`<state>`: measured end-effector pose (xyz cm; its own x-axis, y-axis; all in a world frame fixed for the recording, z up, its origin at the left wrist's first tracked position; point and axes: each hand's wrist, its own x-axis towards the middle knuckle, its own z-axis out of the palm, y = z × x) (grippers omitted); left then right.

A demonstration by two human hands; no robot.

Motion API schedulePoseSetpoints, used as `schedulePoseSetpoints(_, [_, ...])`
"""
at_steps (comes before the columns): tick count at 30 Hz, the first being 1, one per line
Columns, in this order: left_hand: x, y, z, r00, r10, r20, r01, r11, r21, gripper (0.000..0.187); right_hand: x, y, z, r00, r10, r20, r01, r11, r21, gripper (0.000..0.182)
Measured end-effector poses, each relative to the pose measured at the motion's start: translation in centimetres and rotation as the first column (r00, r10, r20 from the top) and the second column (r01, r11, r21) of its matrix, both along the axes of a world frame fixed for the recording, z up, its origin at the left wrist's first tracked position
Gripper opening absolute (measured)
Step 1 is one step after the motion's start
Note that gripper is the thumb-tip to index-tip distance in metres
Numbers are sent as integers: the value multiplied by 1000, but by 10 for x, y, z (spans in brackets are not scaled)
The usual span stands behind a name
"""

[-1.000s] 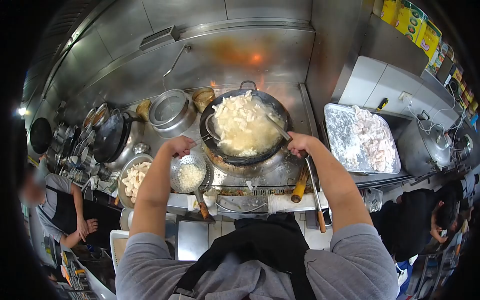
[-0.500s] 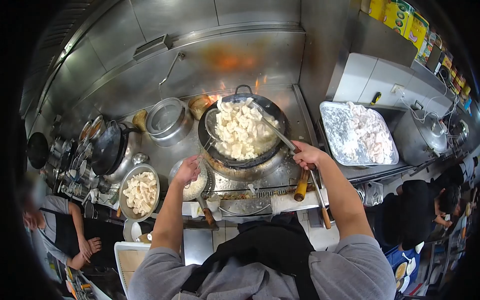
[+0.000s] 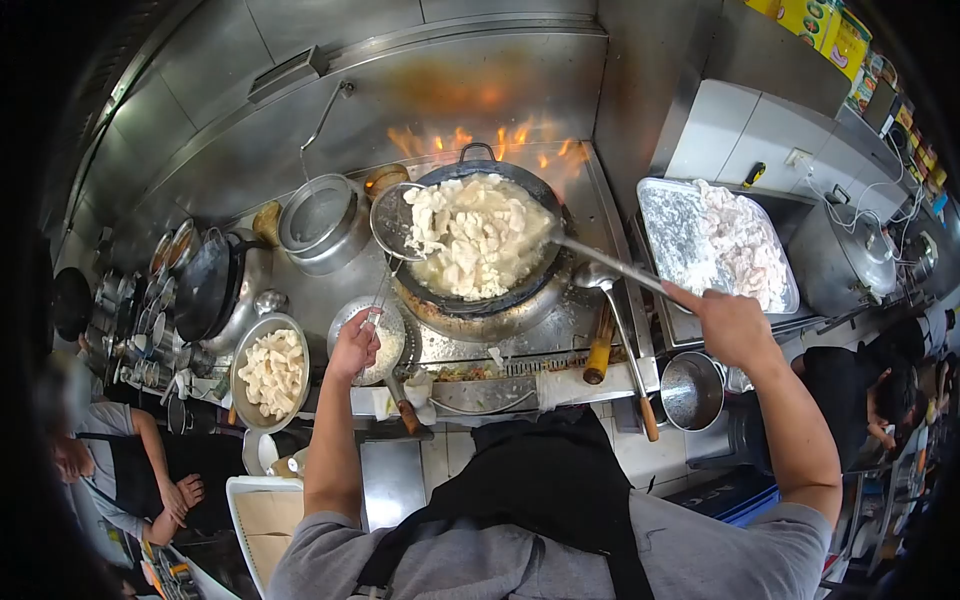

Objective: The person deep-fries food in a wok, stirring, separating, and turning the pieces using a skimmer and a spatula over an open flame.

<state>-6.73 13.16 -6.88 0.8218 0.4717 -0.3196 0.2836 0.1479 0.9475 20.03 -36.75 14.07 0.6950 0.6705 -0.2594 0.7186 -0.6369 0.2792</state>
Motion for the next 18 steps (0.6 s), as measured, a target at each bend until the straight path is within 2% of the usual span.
schedulePoseSetpoints(3, [3,-3,-2,1000,28,-8,-27,999,44,33,1,5,-25,999,26,-39,-29,996,-86,82])
schedulePoseSetpoints(5, [7,-8,-3,999,39,-5,-39,996,76,33,4,23,-46,996,35,-82,-42,996,-77,81])
schedulePoseSetpoints(7, [8,-12,-4,998,55,-6,-54,993,107,33,14,41,-82,988,42,-145,-42,999,1,80])
schedulePoseSetpoints(10, [12,-18,0,998,27,-50,-14,971,241,34,26,65,-126,984,49,-169,-46,999,23,80])
schedulePoseSetpoints(13, [16,-27,-9,996,82,-24,-74,969,234,34,24,80,-144,983,17,-185,-5,998,65,80])
schedulePoseSetpoints(15, [16,-32,-15,994,100,-41,-83,952,295,35,27,83,-163,982,26,-190,-2,992,129,80])
schedulePoseSetpoints(17, [16,-35,-23,995,104,13,-101,928,358,35,26,87,-174,942,-51,-331,120,974,193,80])
schedulePoseSetpoints(18, [16,-36,-22,994,104,15,-103,928,359,35,25,88,-178,943,-50,-329,119,974,194,80])
